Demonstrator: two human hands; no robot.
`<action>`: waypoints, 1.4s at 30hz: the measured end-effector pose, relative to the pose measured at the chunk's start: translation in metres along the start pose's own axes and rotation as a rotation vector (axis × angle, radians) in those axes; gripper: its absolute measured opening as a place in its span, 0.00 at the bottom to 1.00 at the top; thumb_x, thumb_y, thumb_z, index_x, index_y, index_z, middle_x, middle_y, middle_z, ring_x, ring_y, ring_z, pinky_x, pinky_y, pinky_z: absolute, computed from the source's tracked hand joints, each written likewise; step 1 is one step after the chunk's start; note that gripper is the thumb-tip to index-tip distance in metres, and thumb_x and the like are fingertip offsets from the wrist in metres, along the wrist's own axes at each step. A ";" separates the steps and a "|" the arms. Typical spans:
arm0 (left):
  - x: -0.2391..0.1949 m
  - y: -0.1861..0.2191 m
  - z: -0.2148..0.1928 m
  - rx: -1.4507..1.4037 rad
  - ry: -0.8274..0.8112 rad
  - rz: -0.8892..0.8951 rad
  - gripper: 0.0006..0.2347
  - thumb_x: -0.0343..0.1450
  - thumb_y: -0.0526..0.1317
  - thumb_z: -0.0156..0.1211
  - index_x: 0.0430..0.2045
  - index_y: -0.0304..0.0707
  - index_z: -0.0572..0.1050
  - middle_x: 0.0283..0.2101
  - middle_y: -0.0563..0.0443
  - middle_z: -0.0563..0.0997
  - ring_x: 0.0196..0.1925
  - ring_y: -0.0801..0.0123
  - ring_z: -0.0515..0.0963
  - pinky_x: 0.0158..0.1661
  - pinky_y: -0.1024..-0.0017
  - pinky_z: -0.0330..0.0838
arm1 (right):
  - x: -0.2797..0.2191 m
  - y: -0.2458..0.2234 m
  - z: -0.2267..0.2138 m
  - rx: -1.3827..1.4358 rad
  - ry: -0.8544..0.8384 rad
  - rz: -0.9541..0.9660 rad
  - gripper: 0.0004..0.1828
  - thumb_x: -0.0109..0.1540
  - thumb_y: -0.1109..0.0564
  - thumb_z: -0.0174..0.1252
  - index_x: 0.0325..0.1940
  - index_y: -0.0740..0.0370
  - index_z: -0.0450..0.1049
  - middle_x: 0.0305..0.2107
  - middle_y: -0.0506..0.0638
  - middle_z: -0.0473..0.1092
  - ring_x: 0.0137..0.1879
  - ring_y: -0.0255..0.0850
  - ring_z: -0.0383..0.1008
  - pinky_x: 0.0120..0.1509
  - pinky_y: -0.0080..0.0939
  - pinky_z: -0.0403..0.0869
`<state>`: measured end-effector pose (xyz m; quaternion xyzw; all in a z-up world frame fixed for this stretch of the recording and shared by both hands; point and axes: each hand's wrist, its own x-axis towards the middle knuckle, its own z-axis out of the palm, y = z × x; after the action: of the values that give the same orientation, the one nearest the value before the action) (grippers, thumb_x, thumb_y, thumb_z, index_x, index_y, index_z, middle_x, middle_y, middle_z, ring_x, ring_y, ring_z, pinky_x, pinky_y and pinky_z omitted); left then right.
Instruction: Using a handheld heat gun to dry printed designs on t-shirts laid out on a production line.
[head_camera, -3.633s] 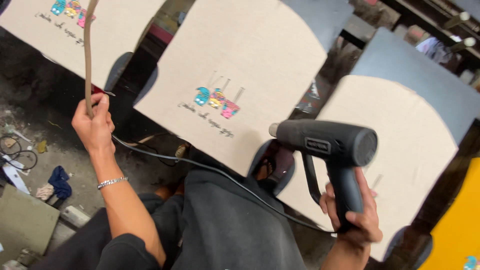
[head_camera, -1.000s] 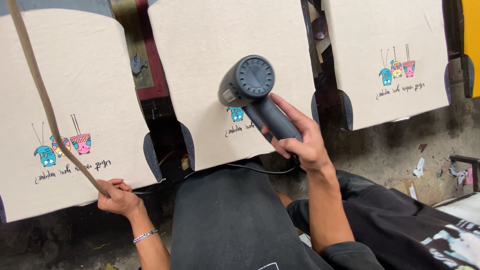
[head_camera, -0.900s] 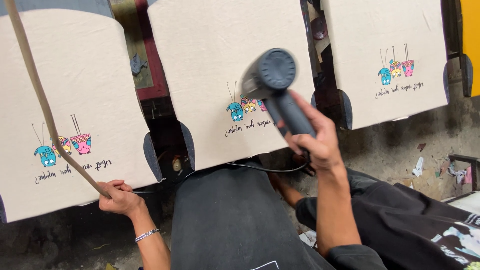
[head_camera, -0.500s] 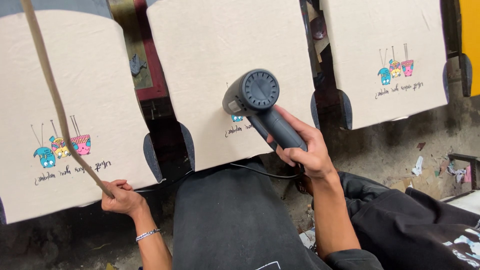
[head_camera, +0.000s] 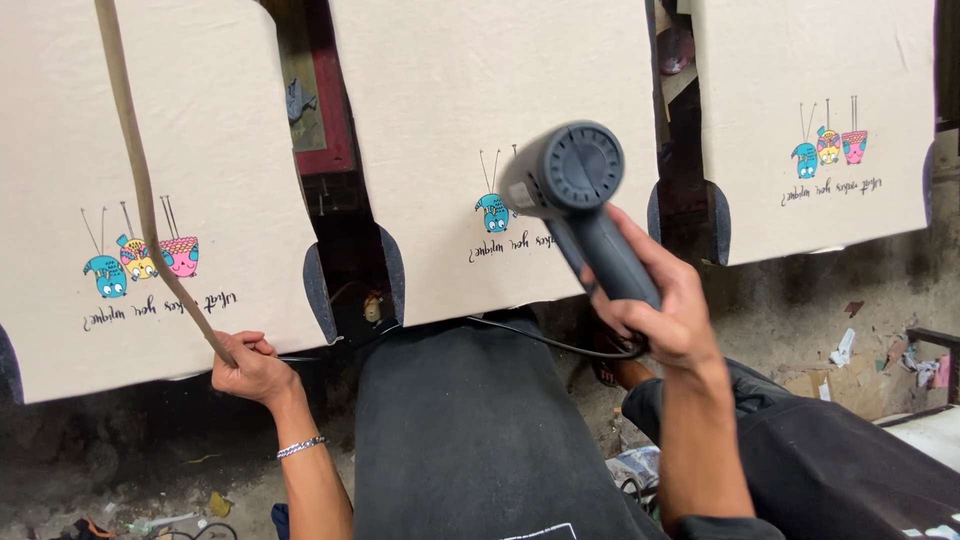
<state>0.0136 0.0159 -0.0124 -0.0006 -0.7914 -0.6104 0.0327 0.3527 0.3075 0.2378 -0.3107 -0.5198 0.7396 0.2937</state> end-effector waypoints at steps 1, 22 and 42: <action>-0.001 0.005 0.002 -0.012 -0.005 -0.010 0.23 0.85 0.41 0.52 0.15 0.33 0.74 0.09 0.49 0.62 0.11 0.75 0.63 0.17 0.83 0.57 | -0.003 -0.005 -0.005 -0.054 0.003 0.028 0.50 0.46 0.72 0.55 0.74 0.74 0.56 0.26 0.73 0.68 0.15 0.38 0.63 0.15 0.38 0.64; 0.000 0.002 -0.004 0.007 -0.080 0.030 0.24 0.86 0.42 0.54 0.16 0.32 0.73 0.09 0.50 0.61 0.11 0.77 0.60 0.17 0.83 0.54 | -0.020 -0.016 -0.009 -0.137 0.069 0.033 0.50 0.47 0.70 0.56 0.75 0.73 0.54 0.27 0.69 0.69 0.15 0.38 0.66 0.15 0.38 0.67; 0.001 -0.001 -0.001 -0.026 -0.045 0.022 0.23 0.85 0.45 0.55 0.16 0.33 0.73 0.09 0.49 0.62 0.12 0.75 0.62 0.18 0.81 0.55 | -0.027 -0.016 -0.023 -0.080 0.246 -0.048 0.46 0.50 0.69 0.52 0.75 0.73 0.55 0.30 0.71 0.67 0.14 0.39 0.63 0.15 0.36 0.61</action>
<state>0.0124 0.0146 -0.0135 -0.0232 -0.7838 -0.6202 0.0216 0.3897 0.3051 0.2514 -0.3981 -0.5164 0.6672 0.3601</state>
